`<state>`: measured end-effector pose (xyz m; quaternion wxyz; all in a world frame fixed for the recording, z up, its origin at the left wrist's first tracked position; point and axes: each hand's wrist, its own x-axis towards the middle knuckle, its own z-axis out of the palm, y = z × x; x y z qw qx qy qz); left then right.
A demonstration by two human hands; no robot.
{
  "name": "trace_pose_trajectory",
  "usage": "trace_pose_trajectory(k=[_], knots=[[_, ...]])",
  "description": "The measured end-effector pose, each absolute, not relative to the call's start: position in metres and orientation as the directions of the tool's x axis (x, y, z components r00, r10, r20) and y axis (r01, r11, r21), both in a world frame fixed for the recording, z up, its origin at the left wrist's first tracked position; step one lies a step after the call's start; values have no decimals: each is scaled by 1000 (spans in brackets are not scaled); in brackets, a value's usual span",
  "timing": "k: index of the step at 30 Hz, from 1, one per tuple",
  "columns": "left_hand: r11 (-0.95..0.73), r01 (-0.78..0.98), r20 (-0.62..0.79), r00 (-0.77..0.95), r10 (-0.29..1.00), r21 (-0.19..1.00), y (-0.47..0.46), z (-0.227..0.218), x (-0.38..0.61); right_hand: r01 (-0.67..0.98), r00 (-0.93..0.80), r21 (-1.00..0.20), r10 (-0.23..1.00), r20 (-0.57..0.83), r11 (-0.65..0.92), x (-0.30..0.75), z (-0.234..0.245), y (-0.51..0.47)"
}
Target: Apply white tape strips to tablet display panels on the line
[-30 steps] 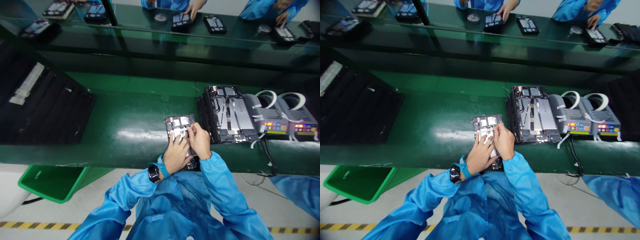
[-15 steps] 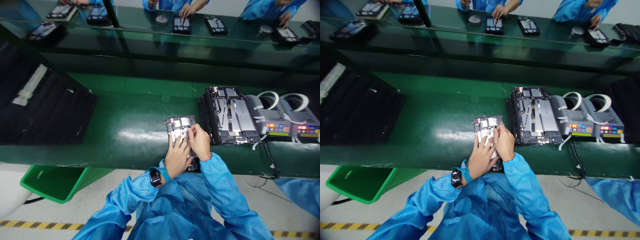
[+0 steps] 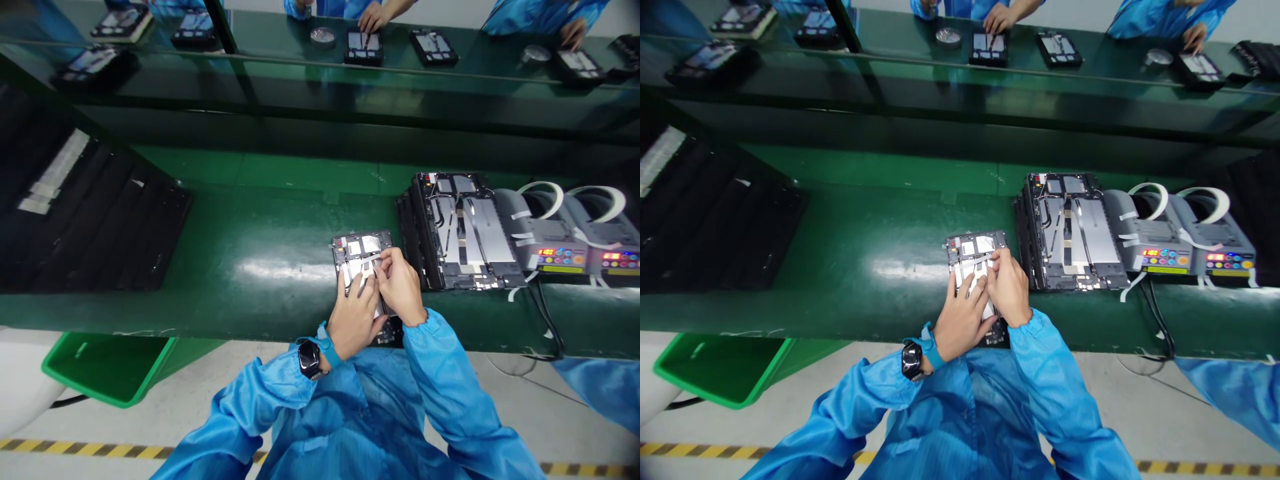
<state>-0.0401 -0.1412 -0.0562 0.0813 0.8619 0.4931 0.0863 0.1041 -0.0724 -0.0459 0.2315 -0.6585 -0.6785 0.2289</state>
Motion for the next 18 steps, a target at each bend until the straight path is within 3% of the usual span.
trace_pose_trajectory(k=[18], knots=[[-501, 831, 53, 504, 862, 241, -140, -55, -41, 782, 22, -615, 992, -128, -97, 103, -32, -66]])
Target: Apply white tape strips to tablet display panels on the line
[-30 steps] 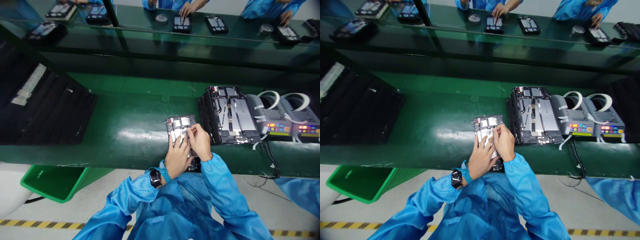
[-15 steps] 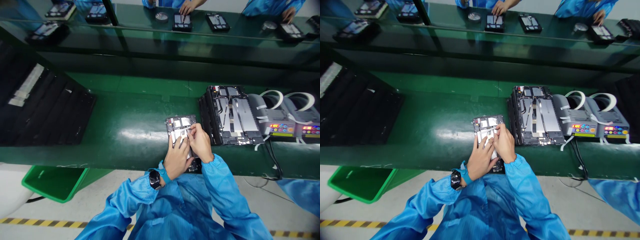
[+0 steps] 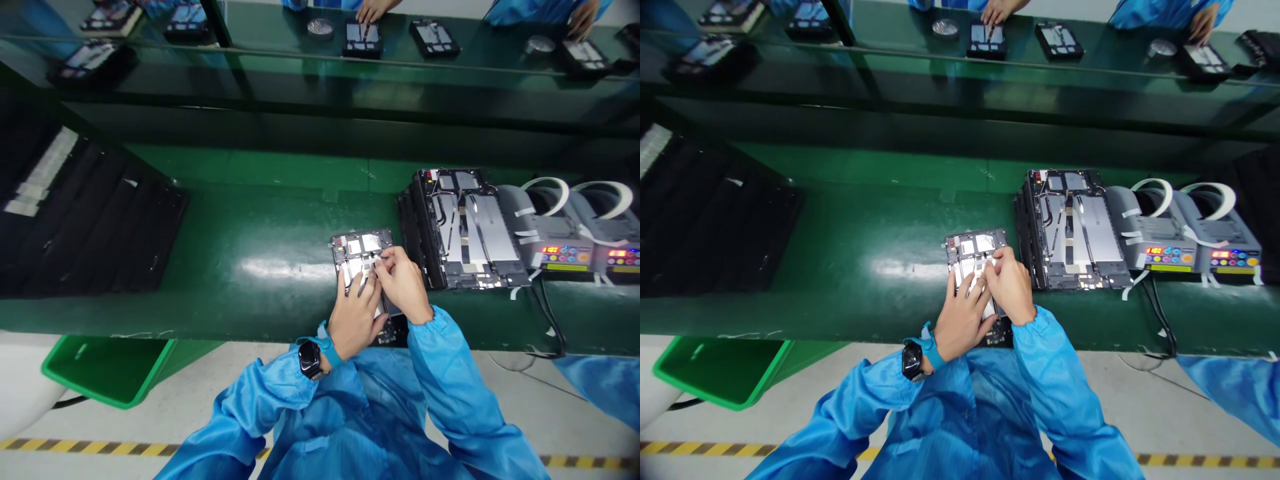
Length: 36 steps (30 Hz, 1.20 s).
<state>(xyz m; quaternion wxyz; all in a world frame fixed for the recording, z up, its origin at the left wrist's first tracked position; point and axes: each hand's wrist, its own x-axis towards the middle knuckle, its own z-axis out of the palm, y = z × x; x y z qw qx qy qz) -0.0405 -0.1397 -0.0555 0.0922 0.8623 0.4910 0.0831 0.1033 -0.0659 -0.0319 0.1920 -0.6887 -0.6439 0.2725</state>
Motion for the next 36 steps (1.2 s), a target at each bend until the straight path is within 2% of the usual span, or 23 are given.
trace_pose_trajectory(k=[5, 13, 23, 29, 36], knots=[[-503, 828, 65, 504, 861, 246, -140, -57, -41, 844, 83, -512, 982, -169, -159, 97, -30, -64], [-497, 828, 64, 499, 864, 260, -140, -58, -41, 820, 49, -561, 991, -127, -112, 98, -28, -61], [-524, 813, 84, 521, 849, 254, -138, -59, -42, 875, 58, -463, 980, -192, -142, 97, -25, -63], [-558, 795, 76, 558, 827, 239, -131, -54, -46, 921, 53, -365, 971, -233, -138, 95, -21, -59], [-582, 784, 52, 586, 809, 215, -126, -45, -48, 928, 45, -349, 971, -236, -128, 94, -22, -59]])
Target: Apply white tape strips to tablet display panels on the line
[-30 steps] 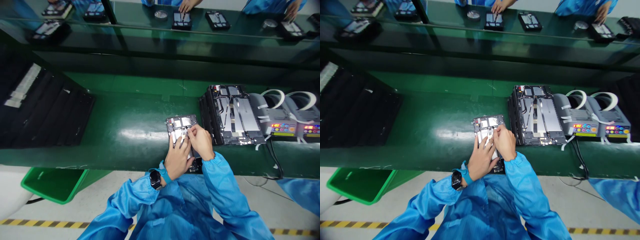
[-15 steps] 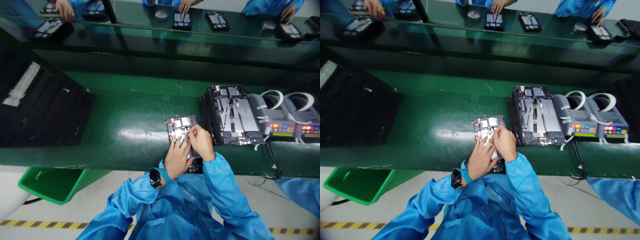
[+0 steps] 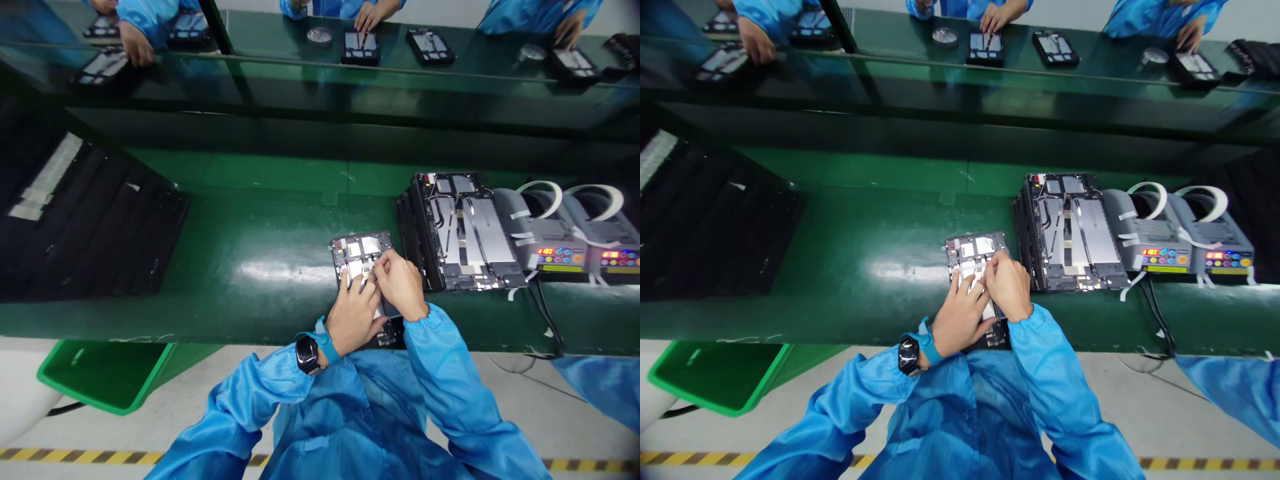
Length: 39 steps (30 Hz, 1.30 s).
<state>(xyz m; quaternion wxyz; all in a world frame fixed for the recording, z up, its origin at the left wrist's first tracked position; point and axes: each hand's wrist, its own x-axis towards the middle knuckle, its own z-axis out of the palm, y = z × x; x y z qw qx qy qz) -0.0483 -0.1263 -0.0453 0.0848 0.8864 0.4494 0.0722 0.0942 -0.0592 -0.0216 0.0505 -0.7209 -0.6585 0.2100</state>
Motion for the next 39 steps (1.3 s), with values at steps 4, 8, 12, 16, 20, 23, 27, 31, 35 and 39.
trace_pose_trajectory(k=[4, 8, 12, 16, 20, 23, 27, 31, 35, 39], knots=[[-582, 786, 50, 585, 809, 209, -126, -46, -48, 930, 40, -346, 971, -235, -122, 95, -22, -60], [-576, 792, 59, 577, 814, 201, -128, -46, -47, 936, 34, -332, 971, -237, -114, 94, -21, -60], [-570, 795, 58, 572, 818, 207, -128, -45, -48, 944, 34, -311, 972, -232, -108, 92, -22, -61], [-557, 801, 61, 558, 827, 219, -129, -46, -46, 950, 30, -297, 976, -217, -95, 92, -24, -61], [-530, 822, 78, 526, 847, 208, -131, -50, -41, 948, 23, -305, 977, -213, -89, 92, -26, -62], [-524, 831, 83, 518, 851, 187, -132, -52, -38, 946, 13, -316, 980, -198, -76, 93, -27, -63], [-525, 836, 91, 517, 851, 161, -132, -52, -36, 921, 3, -384, 987, -162, -65, 96, -31, -64], [-527, 839, 92, 519, 850, 137, -131, -52, -34, 785, -19, -618, 995, -103, -49, 102, -36, -62], [-515, 847, 103, 505, 857, 131, -131, -50, -31, 666, -31, -744, 994, -100, -54, 106, -40, -60], [-511, 850, 107, 500, 859, 131, -130, -50, -30, 639, -24, -766, 994, -106, -67, 105, -38, -60]])
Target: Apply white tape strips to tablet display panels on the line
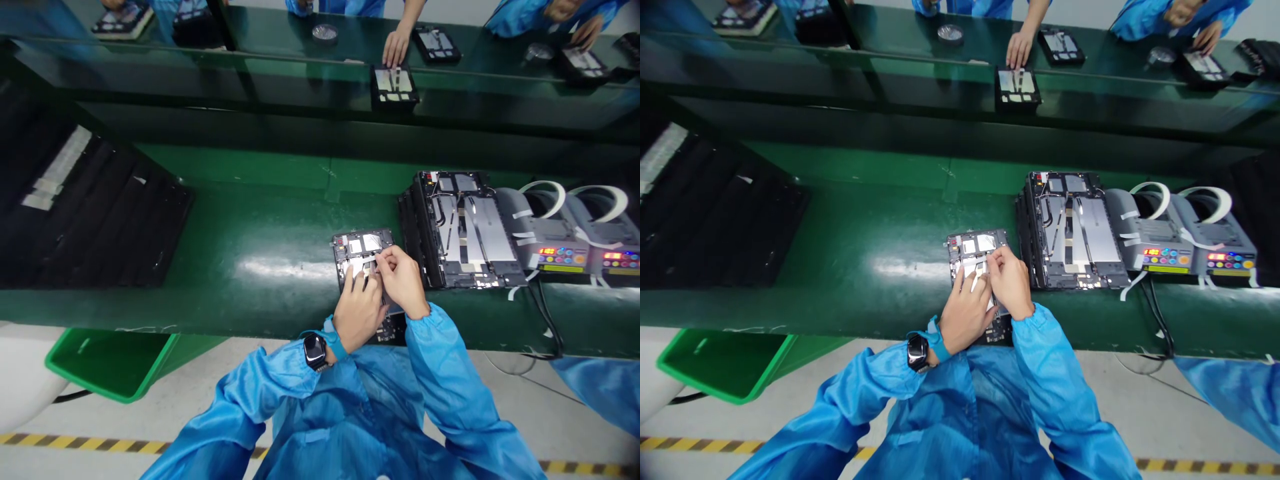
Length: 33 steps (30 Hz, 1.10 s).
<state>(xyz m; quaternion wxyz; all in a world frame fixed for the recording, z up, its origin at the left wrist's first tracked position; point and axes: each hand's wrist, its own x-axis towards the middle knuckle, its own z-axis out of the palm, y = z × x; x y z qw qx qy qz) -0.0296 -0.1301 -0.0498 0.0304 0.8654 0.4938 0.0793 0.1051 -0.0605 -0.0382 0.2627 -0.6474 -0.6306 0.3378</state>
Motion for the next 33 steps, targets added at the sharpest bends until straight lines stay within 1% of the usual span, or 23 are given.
trace_pose_trajectory(k=[9, 16, 23, 28, 33], knots=[[-517, 844, 120, 504, 855, 140, -131, -55, -31, 608, -43, -793, 998, -54, -17, 105, -36, -62], [-506, 853, 137, 490, 861, 129, -134, -57, -29, 597, -56, -802, 998, -42, 0, 111, -42, -63], [-485, 866, 183, 460, 869, 120, -135, -59, -29, 555, -93, -830, 996, -4, 49, 111, -40, -69], [-460, 878, 224, 426, 877, 132, -135, -63, -27, 530, -58, -846, 998, 19, 47, 113, -46, -74], [-450, 877, 204, 416, 886, 168, -136, -62, -27, 515, -42, -857, 999, 13, 33, 113, -47, -78]])
